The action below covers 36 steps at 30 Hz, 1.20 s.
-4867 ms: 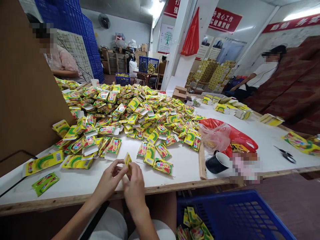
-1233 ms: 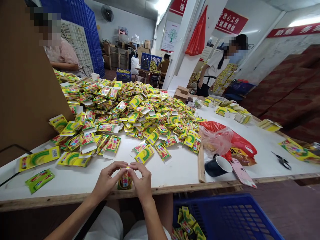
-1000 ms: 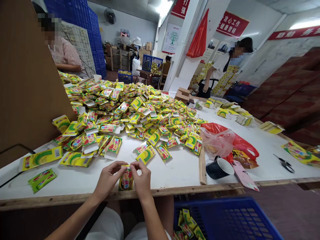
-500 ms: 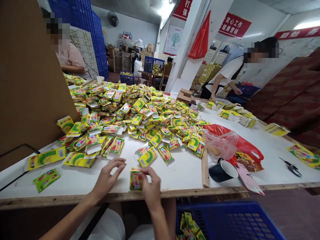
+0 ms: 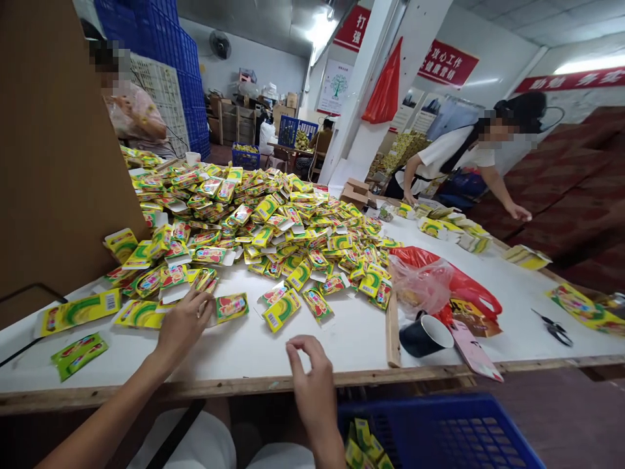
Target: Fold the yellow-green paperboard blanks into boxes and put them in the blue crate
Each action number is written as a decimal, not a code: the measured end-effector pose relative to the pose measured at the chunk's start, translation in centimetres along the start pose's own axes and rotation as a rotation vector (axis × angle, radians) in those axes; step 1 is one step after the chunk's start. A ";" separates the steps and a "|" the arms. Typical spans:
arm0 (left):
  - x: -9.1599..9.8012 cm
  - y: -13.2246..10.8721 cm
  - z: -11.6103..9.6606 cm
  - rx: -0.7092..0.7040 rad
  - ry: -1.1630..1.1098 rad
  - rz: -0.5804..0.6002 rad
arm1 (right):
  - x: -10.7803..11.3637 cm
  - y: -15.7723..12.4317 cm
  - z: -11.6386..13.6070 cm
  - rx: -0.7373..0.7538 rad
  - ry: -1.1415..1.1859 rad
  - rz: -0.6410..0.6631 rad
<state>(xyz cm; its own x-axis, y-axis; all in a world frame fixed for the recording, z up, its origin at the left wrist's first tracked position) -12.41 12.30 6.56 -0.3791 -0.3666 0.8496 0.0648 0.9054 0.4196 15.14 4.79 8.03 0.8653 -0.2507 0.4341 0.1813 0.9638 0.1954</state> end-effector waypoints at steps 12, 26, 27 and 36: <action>1.8 -3.6 -7.6 -0.376 -0.680 0.082 | -9.5 -0.2 1.0 0.134 0.211 0.181; -3.1 -8.3 -4.1 -0.047 -0.826 0.008 | -7.4 -3.0 -2.0 0.115 0.188 0.036; -3.2 -7.9 -4.3 -0.042 -0.851 0.025 | -7.4 -2.7 -2.0 0.109 0.191 0.038; -3.7 -5.1 -5.3 -0.044 -0.917 0.132 | -8.9 1.2 0.0 0.139 0.185 0.279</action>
<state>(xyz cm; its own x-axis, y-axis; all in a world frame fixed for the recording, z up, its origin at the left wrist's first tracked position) -6.44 7.85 3.00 -0.9469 0.0686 0.3141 0.1871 0.9121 0.3648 7.63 8.18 4.43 0.9447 0.0535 0.3236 -0.1285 0.9681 0.2153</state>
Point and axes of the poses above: each hand's wrist, its own y-axis towards the middle knuckle, its own x-axis out of the back of the hand, z = x × y, the point moved 10 cm from there along y, towards the middle knuckle, and after that the axes turned 8 degrees about -x, right-handed, at the moved point
